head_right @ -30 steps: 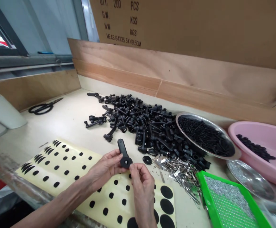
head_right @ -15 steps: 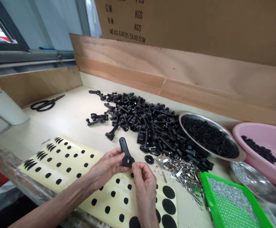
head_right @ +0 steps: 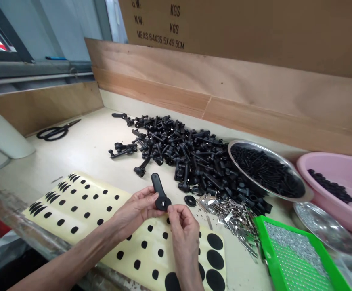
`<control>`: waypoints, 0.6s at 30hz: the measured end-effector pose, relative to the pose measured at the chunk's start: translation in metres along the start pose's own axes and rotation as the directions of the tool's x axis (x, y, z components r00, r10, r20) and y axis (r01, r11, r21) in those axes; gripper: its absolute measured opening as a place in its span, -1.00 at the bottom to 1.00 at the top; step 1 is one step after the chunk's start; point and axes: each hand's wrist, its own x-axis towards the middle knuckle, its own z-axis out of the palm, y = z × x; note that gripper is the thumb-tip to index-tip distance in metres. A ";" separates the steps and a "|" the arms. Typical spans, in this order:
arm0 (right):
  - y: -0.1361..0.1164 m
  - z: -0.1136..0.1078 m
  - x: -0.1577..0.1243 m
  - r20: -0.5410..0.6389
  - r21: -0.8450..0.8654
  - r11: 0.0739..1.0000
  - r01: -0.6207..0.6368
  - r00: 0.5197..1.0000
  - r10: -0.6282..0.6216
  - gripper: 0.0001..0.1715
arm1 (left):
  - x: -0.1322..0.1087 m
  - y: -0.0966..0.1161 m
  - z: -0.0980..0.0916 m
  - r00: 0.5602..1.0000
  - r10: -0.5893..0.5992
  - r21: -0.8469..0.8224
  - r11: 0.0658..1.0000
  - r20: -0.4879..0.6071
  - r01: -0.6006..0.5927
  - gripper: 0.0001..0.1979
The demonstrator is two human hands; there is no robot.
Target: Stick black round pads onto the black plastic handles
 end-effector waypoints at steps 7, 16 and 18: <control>-0.004 0.001 -0.001 -0.020 -0.037 0.999 0.035 0.999 -0.036 -0.60 | -0.001 0.001 0.002 1.000 0.026 0.032 0.999 0.013 -0.026 -0.75; 0.000 0.000 0.000 -0.027 -0.068 0.996 0.056 0.998 -0.058 -0.60 | -0.006 0.007 0.010 0.994 0.089 0.079 0.992 0.058 -0.094 -0.73; -0.001 0.000 0.000 -0.023 -0.090 0.994 0.062 0.998 -0.064 -0.61 | -0.006 0.007 0.011 0.995 0.090 0.092 0.991 0.047 -0.094 -0.73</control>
